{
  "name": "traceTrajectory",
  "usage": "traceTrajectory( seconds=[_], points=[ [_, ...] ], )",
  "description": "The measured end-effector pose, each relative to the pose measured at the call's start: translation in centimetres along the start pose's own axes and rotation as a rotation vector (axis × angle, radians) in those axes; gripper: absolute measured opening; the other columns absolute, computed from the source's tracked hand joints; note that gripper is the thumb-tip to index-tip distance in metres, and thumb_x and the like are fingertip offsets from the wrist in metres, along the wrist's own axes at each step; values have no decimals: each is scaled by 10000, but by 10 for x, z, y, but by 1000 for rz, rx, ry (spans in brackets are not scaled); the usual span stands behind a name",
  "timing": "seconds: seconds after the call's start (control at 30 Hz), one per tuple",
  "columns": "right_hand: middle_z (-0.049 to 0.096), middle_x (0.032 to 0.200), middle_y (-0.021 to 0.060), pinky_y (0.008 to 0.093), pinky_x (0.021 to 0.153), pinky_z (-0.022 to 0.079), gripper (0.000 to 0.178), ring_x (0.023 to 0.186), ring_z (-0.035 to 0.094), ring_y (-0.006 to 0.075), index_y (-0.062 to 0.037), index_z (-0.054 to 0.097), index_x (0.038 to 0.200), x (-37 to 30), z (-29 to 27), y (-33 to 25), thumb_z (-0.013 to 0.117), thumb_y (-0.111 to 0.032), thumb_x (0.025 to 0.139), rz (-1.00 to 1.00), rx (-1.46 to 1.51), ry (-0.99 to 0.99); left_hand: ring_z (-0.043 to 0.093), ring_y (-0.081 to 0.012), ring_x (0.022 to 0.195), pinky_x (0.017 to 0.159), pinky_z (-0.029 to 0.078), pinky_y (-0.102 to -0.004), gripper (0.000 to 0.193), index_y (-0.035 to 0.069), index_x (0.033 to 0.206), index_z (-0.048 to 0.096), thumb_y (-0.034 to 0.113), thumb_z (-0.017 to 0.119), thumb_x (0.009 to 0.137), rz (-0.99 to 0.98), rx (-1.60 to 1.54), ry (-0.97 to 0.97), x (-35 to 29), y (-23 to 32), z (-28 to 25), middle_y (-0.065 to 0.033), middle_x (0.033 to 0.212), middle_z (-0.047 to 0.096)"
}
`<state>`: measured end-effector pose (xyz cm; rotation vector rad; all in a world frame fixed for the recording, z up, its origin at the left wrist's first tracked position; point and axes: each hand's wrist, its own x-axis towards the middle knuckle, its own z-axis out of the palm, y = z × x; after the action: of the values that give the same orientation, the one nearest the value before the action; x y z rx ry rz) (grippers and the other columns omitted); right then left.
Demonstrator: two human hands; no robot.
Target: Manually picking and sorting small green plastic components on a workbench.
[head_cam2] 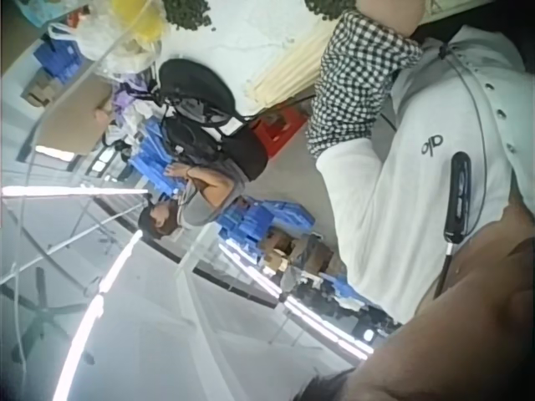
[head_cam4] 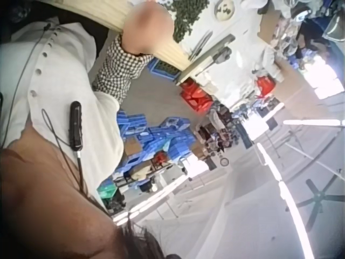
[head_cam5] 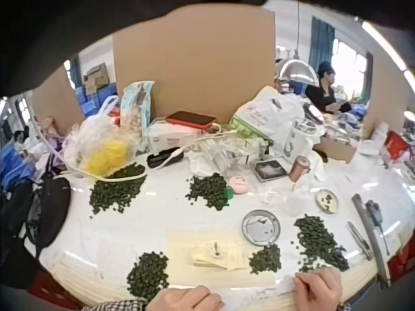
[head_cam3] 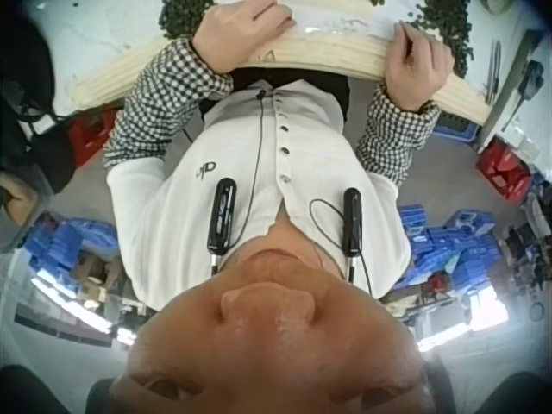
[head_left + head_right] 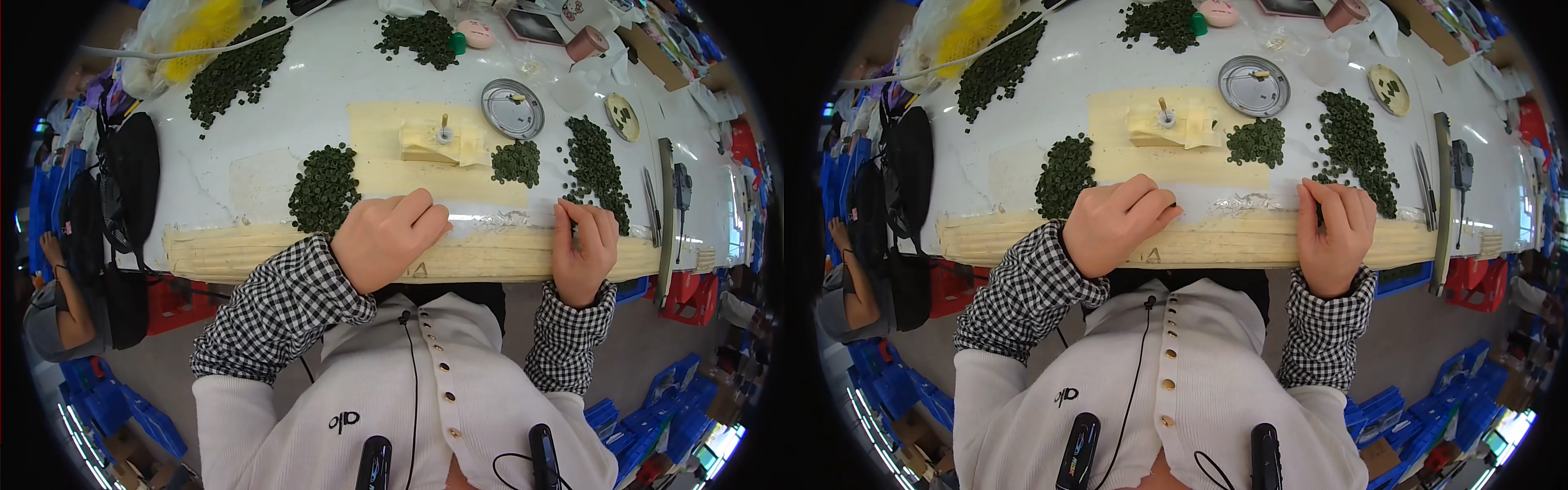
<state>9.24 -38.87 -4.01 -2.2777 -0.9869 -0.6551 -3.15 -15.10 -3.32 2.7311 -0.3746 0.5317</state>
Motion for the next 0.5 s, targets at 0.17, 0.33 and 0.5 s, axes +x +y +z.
traceTrajectory(
  seconds=[0.17, 0.33, 0.5],
  points=[
    [610, 784, 73, 350, 693, 421, 105, 744, 541, 243, -25, 662, 848, -1, 0, 0, 711, -30, 756, 4, -2, -4, 575, -165, 544, 483, 475, -272, 161, 30, 844, 611, 83, 736, 757, -150, -159, 62, 11, -5, -18, -58, 736, 542],
    [612, 786, 73, 348, 695, 424, 101, 751, 545, 243, -25, 664, 849, -1, -1, 1, 710, -30, 760, 10, -7, -1, 470, -19, 541, 483, 359, -168, 102, -12, 866, 646, 40, 708, 804, -410, -501, 130, 24, -31, -44, 9, 683, 572],
    [610, 785, 78, 346, 691, 427, 102, 736, 548, 245, -22, 665, 849, 0, -1, -1, 710, -23, 757, 4, 0, 1, 461, -8, 586, 521, 367, -156, 168, 5, 889, 666, 168, 684, 857, -676, -375, 106, 24, -117, -78, 44, 696, 582]
  ],
)
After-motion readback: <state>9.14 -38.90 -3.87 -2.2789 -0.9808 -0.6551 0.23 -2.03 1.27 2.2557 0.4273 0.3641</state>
